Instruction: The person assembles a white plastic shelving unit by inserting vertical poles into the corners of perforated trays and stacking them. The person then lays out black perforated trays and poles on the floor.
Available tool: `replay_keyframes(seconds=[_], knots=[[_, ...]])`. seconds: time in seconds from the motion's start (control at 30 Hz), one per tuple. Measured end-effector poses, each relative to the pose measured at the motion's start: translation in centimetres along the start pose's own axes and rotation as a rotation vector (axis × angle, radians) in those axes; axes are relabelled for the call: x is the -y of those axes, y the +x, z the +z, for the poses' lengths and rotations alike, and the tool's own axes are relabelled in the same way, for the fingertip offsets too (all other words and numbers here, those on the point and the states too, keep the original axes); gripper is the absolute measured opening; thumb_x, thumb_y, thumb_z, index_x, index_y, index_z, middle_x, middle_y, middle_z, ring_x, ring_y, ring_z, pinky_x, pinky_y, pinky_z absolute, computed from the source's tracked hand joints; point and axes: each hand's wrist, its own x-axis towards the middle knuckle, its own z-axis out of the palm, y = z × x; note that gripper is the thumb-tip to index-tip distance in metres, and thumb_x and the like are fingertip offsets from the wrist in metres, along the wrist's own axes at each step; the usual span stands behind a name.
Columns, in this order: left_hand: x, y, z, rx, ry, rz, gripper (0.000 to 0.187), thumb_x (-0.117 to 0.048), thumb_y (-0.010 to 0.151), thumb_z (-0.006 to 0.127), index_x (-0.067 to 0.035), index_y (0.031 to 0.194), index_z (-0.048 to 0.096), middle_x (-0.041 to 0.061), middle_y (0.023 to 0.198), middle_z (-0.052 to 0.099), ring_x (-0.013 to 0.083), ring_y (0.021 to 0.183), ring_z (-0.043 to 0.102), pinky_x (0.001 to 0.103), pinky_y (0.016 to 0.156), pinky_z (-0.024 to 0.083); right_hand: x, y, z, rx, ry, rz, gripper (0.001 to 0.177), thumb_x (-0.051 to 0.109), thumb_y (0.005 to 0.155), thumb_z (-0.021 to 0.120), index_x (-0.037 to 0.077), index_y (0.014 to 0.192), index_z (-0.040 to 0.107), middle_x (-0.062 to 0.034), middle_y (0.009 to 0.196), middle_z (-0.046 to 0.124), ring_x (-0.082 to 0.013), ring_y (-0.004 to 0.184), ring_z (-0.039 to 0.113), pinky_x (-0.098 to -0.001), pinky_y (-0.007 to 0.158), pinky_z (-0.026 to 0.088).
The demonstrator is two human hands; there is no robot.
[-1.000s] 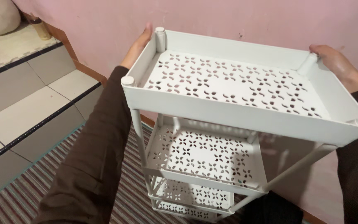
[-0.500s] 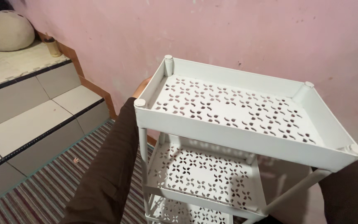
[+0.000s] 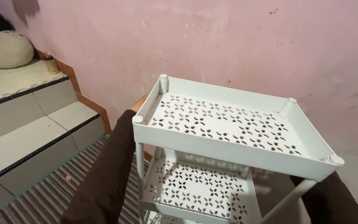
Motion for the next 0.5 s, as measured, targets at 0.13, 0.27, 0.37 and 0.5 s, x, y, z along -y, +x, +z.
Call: replay_keyframes(seconds=[0.13,0.27,0.37,0.5], knots=[[0.2,0.1,0.2,0.015,-0.004,-0.012,0.067,-0.053,0.090,0.055,0.001,0.130,0.061,0.024,0.126,0.067,0.0299,0.107,0.068,0.038,0.092,0.054,-0.9,-0.7,-0.1,-0.012,0.004,0.004,0.041,0.042,0.112,0.043,0.006,0.118,0.062,-0.0146,0.108,0.065,-0.0239,0.094,0.060,-0.0417,0.085,0.048],[0.3,0.7,0.4,0.008,-0.003,0.000,0.068,-0.053,0.090,0.055,0.001,0.130,0.062,0.024,0.126,0.068,0.0300,0.108,0.069,0.038,0.092,0.055,-1.5,-0.9,0.2,-0.010,0.004,0.001,0.041,0.041,0.112,0.043,0.005,0.118,0.062,-0.0150,0.108,0.065,-0.0240,0.094,0.060,-0.0420,0.086,0.048],[0.2,0.4,-0.2,-0.018,-0.009,0.033,0.068,-0.053,0.091,0.055,0.002,0.130,0.062,0.024,0.126,0.068,0.0300,0.108,0.069,0.038,0.093,0.055,-1.9,-1.1,1.4,0.005,0.002,0.001,0.041,0.041,0.112,0.043,0.005,0.119,0.062,-0.0153,0.109,0.065,-0.0242,0.094,0.060,-0.0421,0.086,0.048],[-2.0,-0.5,0.0,-0.077,0.056,0.113,0.068,-0.054,0.091,0.055,0.002,0.130,0.062,0.024,0.127,0.069,0.0301,0.108,0.070,0.038,0.093,0.055,-3.5,-1.0,1.1,-0.001,-0.005,0.011,0.042,0.041,0.112,0.042,0.004,0.119,0.062,-0.0157,0.109,0.065,-0.0244,0.095,0.060,-0.0424,0.087,0.048]])
